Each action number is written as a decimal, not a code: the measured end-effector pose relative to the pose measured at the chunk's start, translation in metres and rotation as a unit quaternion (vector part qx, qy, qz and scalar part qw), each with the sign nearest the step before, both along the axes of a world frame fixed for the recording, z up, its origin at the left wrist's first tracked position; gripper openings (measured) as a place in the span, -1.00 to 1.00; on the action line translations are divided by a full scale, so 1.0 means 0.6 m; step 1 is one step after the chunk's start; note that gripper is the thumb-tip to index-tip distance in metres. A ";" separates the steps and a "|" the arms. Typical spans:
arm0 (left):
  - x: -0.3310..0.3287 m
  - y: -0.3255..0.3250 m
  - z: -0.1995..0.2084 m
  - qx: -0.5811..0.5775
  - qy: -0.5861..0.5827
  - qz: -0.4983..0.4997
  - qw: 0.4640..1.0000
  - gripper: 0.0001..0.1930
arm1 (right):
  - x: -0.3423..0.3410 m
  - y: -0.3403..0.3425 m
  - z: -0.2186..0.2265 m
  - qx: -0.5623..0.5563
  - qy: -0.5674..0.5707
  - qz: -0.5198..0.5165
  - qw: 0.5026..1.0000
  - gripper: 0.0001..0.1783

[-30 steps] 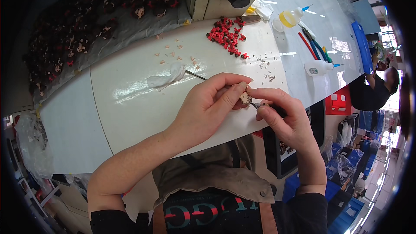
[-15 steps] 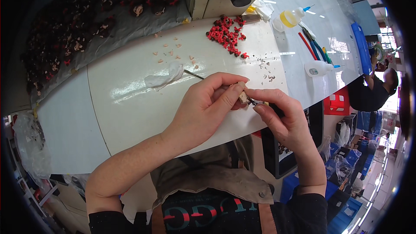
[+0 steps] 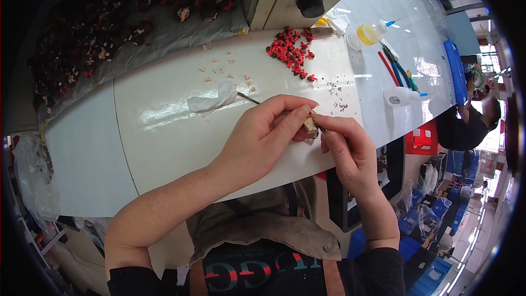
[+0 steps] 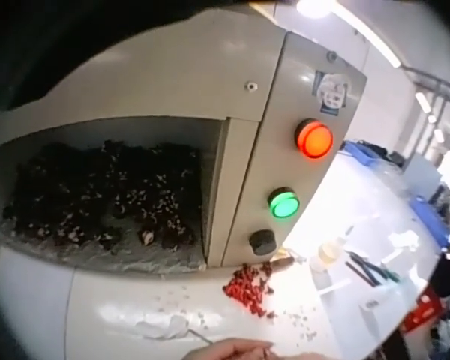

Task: Assembling and gluing small toy character figures at a factory workbench.

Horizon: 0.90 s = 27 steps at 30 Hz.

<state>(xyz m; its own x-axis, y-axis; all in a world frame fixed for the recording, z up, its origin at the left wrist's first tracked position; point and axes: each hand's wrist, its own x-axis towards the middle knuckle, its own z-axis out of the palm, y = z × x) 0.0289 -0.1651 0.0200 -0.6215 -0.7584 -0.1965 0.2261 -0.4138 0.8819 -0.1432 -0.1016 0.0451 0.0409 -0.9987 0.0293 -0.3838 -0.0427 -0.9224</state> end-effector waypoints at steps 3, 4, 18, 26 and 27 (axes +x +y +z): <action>0.002 0.000 -0.002 -0.014 0.002 -0.008 1.000 -0.70 | 0.001 0.001 0.005 0.051 -0.049 -0.007 0.997 -0.76; 0.003 0.000 -0.002 -0.021 0.002 -0.012 1.000 -0.71 | 0.001 0.001 0.006 0.061 -0.067 -0.004 0.996 -0.76; 0.003 0.001 0.000 -0.012 0.014 -0.014 1.000 -0.71 | -0.006 0.005 0.028 0.070 0.019 0.017 0.997 -0.70; -0.001 0.003 -0.004 -0.022 -0.001 -0.013 1.000 -0.73 | -0.022 0.007 0.039 0.150 0.020 -0.057 0.987 -0.81; -0.002 0.004 -0.004 -0.021 -0.001 -0.014 1.000 -0.73 | -0.027 0.006 0.040 0.140 0.051 -0.034 0.988 -0.77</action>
